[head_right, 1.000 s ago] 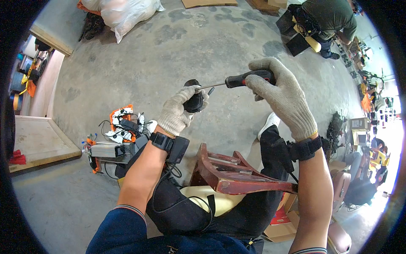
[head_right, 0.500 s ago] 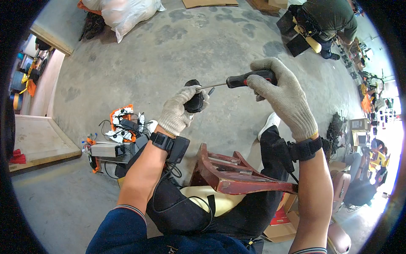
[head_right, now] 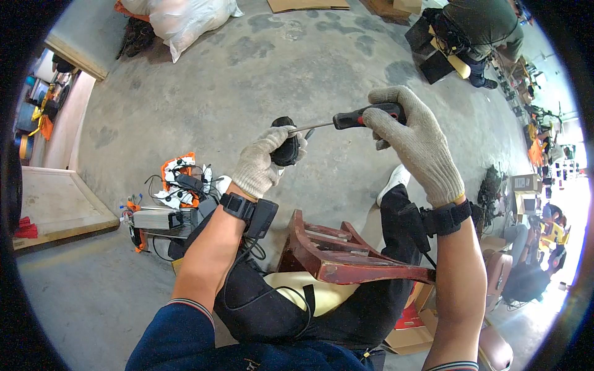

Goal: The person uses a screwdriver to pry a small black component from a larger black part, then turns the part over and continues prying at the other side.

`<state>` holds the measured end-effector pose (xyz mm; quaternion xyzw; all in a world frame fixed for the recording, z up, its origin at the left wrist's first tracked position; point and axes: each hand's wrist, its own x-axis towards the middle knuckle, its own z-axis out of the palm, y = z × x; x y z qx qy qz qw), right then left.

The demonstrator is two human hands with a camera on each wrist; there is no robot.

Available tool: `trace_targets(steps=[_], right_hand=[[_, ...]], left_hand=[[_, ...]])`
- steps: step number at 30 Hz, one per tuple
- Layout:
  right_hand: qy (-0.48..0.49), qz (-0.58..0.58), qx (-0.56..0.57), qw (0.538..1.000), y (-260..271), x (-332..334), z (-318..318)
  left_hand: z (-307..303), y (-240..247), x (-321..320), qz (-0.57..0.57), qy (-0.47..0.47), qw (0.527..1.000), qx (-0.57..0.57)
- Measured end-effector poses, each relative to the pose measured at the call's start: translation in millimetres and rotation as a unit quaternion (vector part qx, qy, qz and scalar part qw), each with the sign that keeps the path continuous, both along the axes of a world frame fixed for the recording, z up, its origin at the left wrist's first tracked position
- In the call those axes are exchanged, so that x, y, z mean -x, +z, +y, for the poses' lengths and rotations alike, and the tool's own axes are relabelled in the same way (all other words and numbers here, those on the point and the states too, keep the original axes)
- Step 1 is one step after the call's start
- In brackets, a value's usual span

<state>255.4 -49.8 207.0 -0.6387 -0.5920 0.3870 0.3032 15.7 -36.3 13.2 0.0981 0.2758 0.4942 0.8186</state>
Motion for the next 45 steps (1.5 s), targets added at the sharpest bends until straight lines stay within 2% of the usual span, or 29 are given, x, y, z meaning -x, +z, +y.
trace_targets(steps=[25,28,30,33,45], right_hand=[[-0.003,-0.005,0.000,1.000,2.4,0.6,0.0],[-0.001,-0.003,0.003,1.000,2.8,-0.1,-0.5],[0.001,0.002,0.003,1.000,3.2,-0.8,-0.7],[0.005,-0.014,-0.006,1.000,3.7,-0.7,-0.5],[0.009,-0.028,0.000,1.000,4.4,0.3,-1.6]], left_hand=[[-0.9,-2.8,0.4,0.019,-0.011,1.000,-0.015],[-1.7,2.2,-1.1,0.029,-0.005,1.000,-0.012],[-1.5,6.5,-2.4,0.080,-0.011,0.997,0.006],[-0.1,2.6,1.2,0.085,-0.043,0.995,-0.011],[-0.8,-2.7,0.6,0.090,-0.049,0.994,-0.030]])
